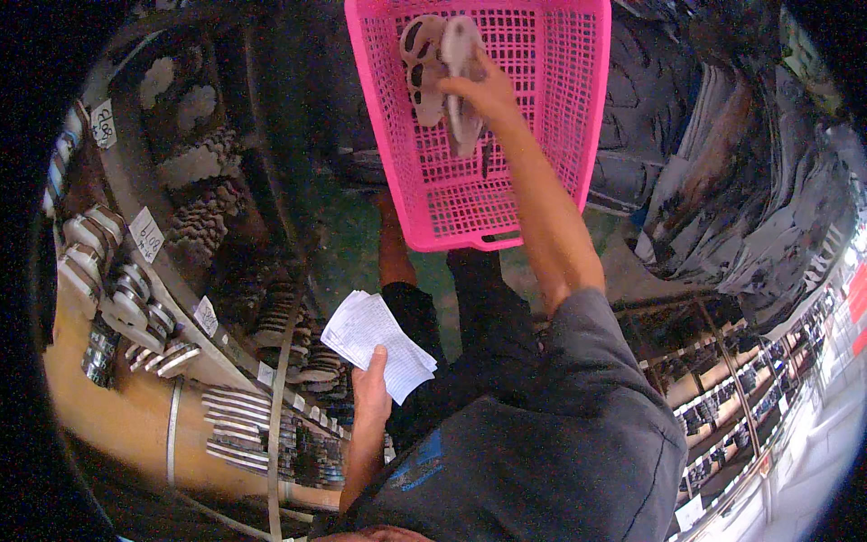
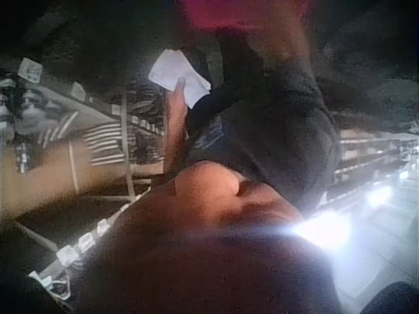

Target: The person picks individual slippers from a shelf, briefly turns them over to view the sole, and places them into a pink basket. The person repeats this process for several slippers while holding a paper list in the other hand.

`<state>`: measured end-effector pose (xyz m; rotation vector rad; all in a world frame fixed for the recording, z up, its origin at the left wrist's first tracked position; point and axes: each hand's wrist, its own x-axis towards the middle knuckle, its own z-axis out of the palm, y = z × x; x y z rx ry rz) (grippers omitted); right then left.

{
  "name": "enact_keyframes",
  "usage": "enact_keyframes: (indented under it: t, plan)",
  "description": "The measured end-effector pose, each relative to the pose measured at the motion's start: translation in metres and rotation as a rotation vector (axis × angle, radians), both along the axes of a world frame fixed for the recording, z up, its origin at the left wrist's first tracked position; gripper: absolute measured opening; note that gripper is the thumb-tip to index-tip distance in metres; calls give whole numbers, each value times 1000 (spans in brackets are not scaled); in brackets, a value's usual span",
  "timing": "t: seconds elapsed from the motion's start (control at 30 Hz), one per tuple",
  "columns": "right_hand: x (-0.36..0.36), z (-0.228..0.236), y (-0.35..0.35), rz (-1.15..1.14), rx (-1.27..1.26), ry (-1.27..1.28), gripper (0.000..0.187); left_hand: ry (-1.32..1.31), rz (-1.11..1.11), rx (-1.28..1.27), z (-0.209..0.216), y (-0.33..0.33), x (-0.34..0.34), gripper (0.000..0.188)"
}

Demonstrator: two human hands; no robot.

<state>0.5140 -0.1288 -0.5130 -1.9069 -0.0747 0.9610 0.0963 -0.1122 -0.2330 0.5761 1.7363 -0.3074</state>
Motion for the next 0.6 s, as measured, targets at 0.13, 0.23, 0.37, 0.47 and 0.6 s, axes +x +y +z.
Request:
enact_keyframes:
  t: [0.13,0.23,0.37,0.47,0.6]
  plan:
    - [0,35,-59,-399,490,863,74,-35,-47,-4,-6,6,9,50]
    - [-25,51,-81,-568,847,1092,91,-25,-92,-39,-13,3,18,50]
    - [-46,55,-80,-555,1101,1185,96,6,-28,-133,-17,1,17,51]
    - [-56,56,-75,-567,1217,1223,99,34,-68,-152,-22,0,9,51]
    - [-70,60,-75,-639,1216,1283,103,7,-109,-111,-29,-5,2,52]
